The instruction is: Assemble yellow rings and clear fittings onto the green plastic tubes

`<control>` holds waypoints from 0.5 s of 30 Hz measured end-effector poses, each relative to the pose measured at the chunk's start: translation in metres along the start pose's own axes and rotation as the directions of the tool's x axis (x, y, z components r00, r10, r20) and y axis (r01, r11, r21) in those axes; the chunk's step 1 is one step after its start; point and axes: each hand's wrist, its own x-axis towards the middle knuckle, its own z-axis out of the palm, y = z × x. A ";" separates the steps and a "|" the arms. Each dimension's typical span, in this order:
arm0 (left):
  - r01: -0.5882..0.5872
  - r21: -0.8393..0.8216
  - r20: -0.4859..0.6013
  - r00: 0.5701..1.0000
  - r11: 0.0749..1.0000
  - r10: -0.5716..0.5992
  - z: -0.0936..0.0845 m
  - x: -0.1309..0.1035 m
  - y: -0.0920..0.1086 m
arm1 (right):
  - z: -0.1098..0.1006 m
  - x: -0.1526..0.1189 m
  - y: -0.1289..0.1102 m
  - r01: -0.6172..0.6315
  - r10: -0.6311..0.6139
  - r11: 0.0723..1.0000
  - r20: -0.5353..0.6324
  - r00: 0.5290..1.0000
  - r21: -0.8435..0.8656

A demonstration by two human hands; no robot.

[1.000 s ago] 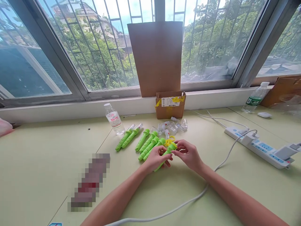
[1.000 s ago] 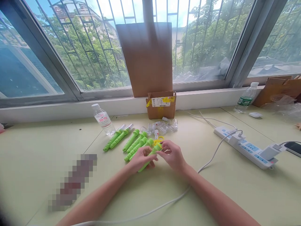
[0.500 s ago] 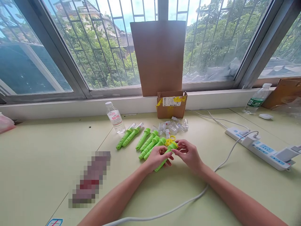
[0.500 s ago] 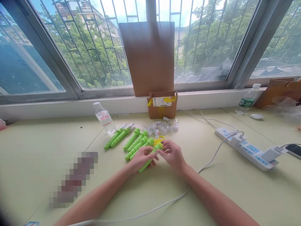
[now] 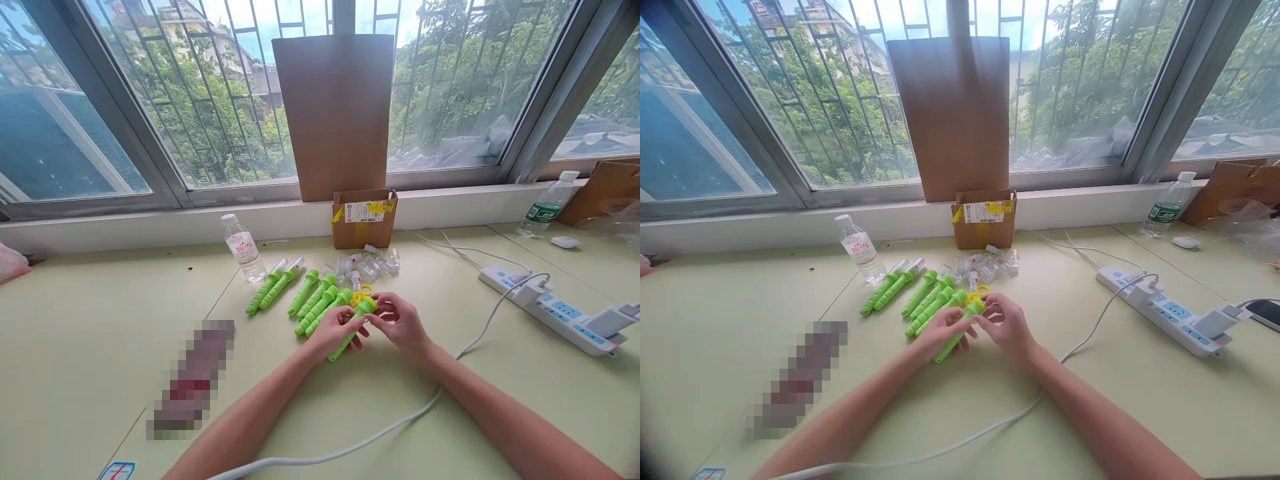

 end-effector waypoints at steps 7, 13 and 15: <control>-0.018 -0.014 0.013 1.000 1.000 0.019 -0.001 0.000 -0.001 | -0.002 0.000 0.000 0.009 -0.009 1.000 0.011 1.000 -0.004; -0.011 -0.005 0.014 1.000 1.000 0.011 0.000 0.000 0.002 | -0.003 0.000 -0.002 0.036 -0.035 0.999 0.026 0.999 -0.016; -0.013 0.000 0.009 1.000 1.000 0.013 0.000 0.000 0.003 | -0.004 0.000 -0.002 0.041 -0.041 0.999 0.028 0.999 -0.019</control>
